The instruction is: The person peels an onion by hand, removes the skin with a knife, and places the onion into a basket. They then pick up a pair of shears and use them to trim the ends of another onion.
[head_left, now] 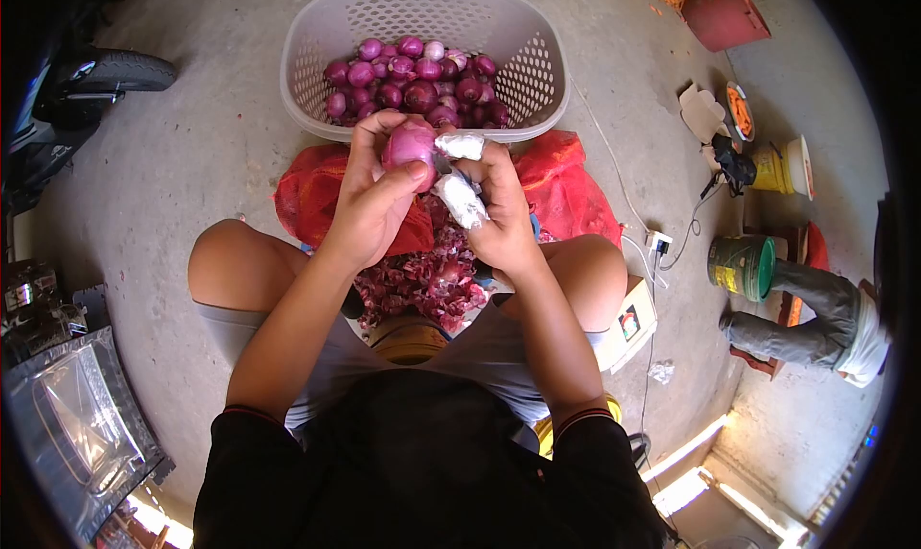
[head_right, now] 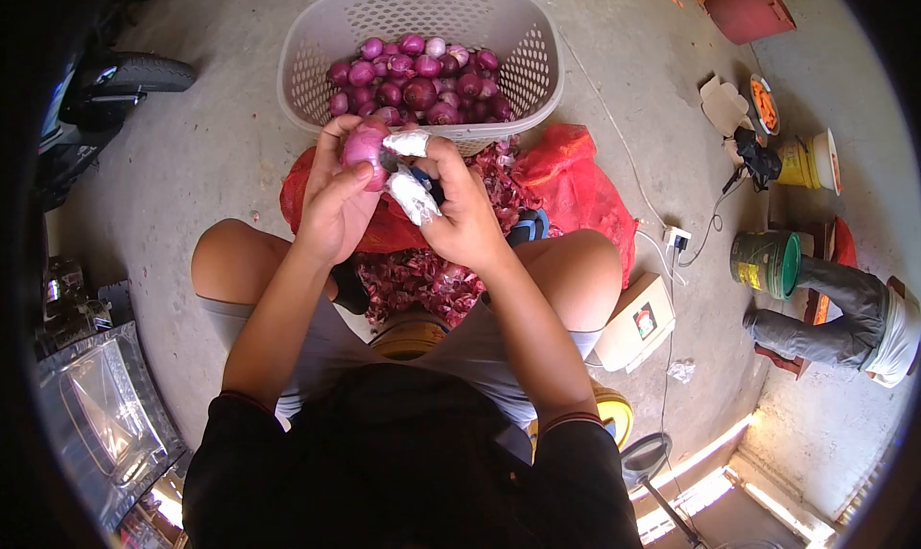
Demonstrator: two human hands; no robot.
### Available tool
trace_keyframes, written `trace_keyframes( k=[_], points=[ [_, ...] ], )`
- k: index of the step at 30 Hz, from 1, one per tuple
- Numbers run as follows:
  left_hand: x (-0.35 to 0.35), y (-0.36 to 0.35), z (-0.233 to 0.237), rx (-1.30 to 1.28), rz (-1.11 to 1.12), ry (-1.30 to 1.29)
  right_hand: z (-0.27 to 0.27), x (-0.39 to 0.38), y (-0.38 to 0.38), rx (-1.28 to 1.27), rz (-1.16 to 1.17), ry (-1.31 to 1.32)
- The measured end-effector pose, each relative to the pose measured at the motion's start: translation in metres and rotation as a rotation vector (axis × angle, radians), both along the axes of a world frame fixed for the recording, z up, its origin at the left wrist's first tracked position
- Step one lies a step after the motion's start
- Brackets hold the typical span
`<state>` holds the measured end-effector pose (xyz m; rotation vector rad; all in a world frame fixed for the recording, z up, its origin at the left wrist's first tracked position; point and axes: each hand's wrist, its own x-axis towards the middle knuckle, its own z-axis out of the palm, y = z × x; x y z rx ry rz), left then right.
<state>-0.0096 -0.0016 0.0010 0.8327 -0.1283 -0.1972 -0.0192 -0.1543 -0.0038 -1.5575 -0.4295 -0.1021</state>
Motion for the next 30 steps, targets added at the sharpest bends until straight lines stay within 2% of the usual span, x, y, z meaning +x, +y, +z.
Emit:
trace_keyframes(
  k=[6, 10, 13, 16, 20, 24, 30],
  points=[
    [0.002, 0.0, -0.001, -0.011, -0.001, 0.02, 0.001, -0.002, 0.005, 0.013, -0.076, -0.053],
    [0.001, -0.001, 0.006, -0.1, -0.023, 0.032, -0.008, 0.0, 0.0, 0.192, -0.101, 0.16],
    [0.002, 0.001, 0.005, -0.11, -0.01, 0.037, -0.01, 0.0, -0.001, 0.219, -0.055, 0.16],
    [0.002, 0.001, 0.004, -0.12, 0.007, 0.027, 0.0, -0.002, 0.001, 0.353, 0.024, 0.253],
    [0.003, 0.001, 0.003, -0.12, 0.037, 0.023, 0.003, -0.006, -0.001, 0.316, 0.16, 0.298],
    [0.001, 0.001, 0.002, -0.182, -0.001, 0.036, -0.001, -0.004, 0.008, 0.227, 0.107, 0.177],
    [-0.001, -0.002, 0.0, -0.22, -0.002, 0.08, -0.006, -0.005, 0.015, 0.258, 0.064, 0.131]
  ],
)
